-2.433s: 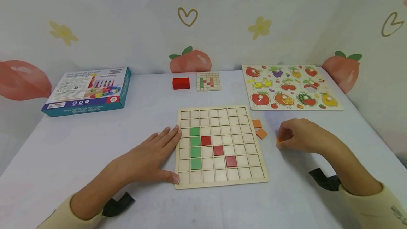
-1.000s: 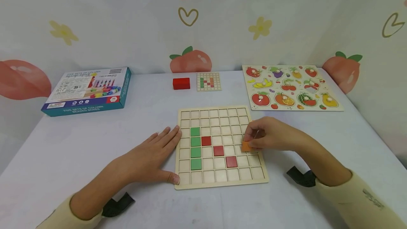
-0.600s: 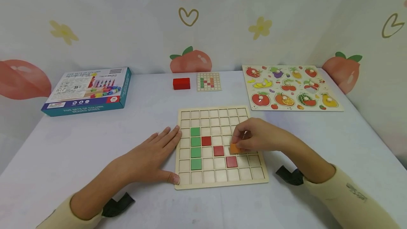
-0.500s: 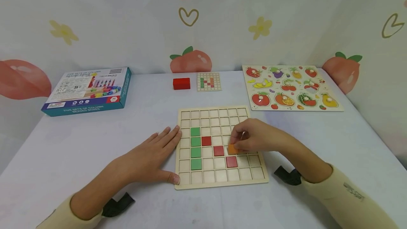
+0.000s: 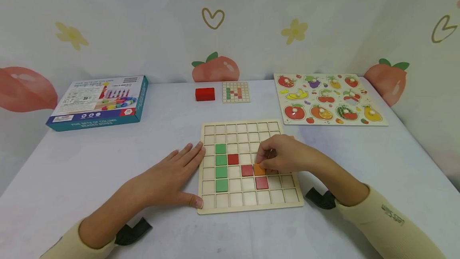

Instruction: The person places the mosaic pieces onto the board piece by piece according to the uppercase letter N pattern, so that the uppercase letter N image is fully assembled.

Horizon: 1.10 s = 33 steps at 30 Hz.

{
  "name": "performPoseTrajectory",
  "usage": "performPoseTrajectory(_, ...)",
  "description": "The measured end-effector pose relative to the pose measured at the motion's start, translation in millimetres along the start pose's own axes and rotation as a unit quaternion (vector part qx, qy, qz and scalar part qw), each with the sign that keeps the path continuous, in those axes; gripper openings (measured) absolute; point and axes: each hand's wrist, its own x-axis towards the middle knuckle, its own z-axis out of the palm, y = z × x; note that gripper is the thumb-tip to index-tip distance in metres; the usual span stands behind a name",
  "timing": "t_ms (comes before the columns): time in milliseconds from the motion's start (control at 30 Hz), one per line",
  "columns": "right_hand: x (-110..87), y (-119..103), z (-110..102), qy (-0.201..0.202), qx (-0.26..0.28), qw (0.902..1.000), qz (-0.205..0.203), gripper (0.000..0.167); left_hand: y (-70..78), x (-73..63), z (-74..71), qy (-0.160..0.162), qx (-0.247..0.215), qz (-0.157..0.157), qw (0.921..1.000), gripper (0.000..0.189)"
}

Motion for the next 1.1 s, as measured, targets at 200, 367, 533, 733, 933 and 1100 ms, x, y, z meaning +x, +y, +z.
performPoseTrajectory(200, -0.5, 0.0, -0.6, 0.001, -0.016, 0.9999, -0.007, 0.011, -0.2, -0.1, -0.1, 0.002, 0.0, 0.002, 1.0, 0.127)
performPoseTrajectory(367, -3.1, -0.7, -2.9, 0.002, -0.039, 0.9992, -0.009, 0.01, -0.7, -0.1, 0.1, 0.005, 0.003, 0.007, 1.0, 0.126)
performPoseTrajectory(533, -7.3, 0.9, -8.1, 0.013, -0.039, 0.9991, -0.012, 0.008, -0.7, 0.0, 0.0, 0.005, 0.006, 0.007, 0.9999, 0.126)
performPoseTrajectory(733, -19.8, 8.7, -23.0, 0.048, -0.053, 0.9974, 0.009, 0.006, -0.3, 0.4, 0.0, 0.003, 0.005, 0.004, 1.0, 0.126)
performPoseTrajectory(933, -35.1, 23.5, -41.1, 0.082, -0.088, 0.99, 0.074, 0.014, -0.1, 0.5, 0.0, 0.004, 0.005, 0.003, 1.0, 0.126)
performPoseTrajectory(1100, -40.3, 36.3, -50.0, 0.072, -0.12, 0.9835, 0.115, 0.021, -0.2, 0.5, 0.1, 0.002, 0.005, 0.004, 1.0, 0.126)
